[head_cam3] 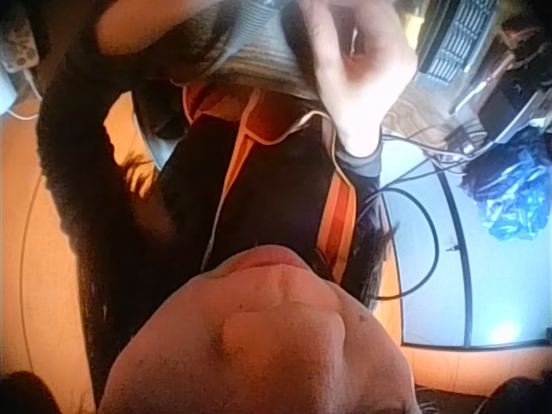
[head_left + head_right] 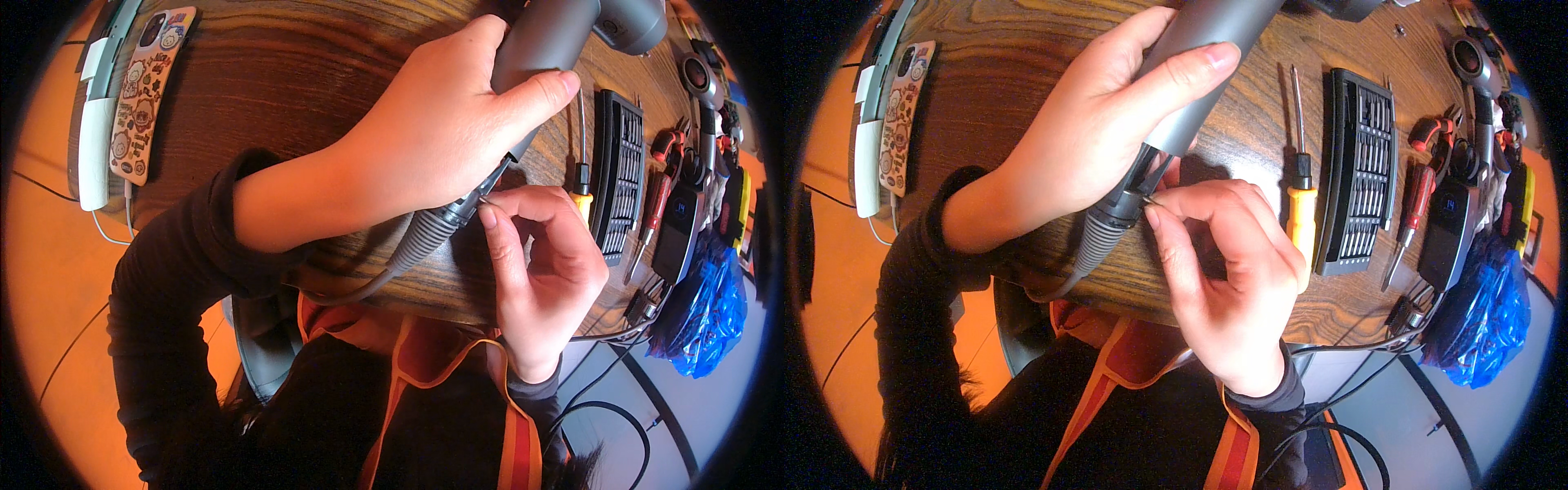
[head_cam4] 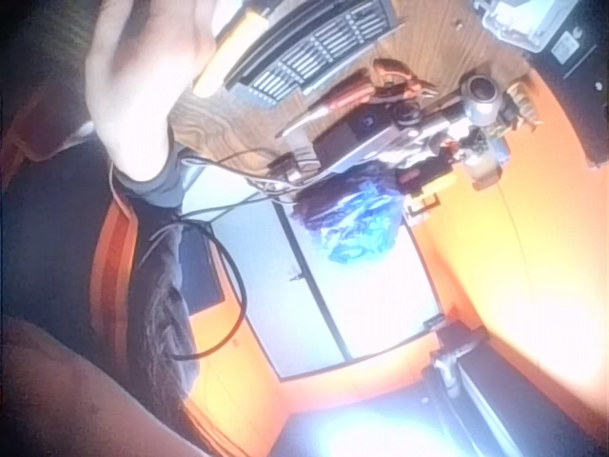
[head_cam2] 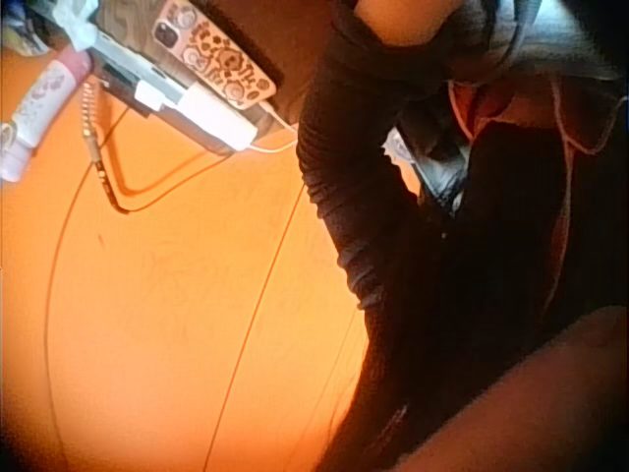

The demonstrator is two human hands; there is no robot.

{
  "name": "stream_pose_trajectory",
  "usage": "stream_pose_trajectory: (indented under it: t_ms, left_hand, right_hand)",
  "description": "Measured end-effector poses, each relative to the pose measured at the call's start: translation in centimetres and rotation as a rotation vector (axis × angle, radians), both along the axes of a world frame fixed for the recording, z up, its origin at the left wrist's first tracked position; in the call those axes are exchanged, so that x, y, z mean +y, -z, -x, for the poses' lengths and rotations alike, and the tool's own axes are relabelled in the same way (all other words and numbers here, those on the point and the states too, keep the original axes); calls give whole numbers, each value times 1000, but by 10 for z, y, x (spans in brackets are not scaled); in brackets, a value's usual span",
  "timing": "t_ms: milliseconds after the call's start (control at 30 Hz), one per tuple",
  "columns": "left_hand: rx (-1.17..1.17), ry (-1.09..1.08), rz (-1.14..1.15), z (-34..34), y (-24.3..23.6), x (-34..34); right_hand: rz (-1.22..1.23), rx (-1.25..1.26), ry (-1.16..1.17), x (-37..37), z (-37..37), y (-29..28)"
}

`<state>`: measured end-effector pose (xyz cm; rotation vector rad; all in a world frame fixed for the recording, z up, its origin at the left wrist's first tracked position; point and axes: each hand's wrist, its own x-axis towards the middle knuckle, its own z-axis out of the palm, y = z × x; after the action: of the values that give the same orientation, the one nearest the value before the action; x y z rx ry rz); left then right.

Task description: The person disassembles a hairdryer by removing the front grille and unscrewing the handle base. They use a screwdriver to remove screws and separate the cord housing from the main body.

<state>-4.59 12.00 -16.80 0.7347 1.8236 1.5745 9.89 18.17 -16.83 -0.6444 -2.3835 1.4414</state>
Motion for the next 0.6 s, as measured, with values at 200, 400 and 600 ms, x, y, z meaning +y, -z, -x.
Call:
stream_pose_trajectory:
  t_ms: [200, 400, 600]
  left_hand:
    - [-24, -19, -1, -1, -1, -1]
    - [-1, -3, 9, 0, 0, -1]
    - [-22, -3, 8, 0, 0, -1]
  right_hand:
    - [-3, 80, 37, 3, 3, 5]
    - [70, 14, 20, 1, 0, 1]
    - [42, 14, 107, 1, 1, 4]
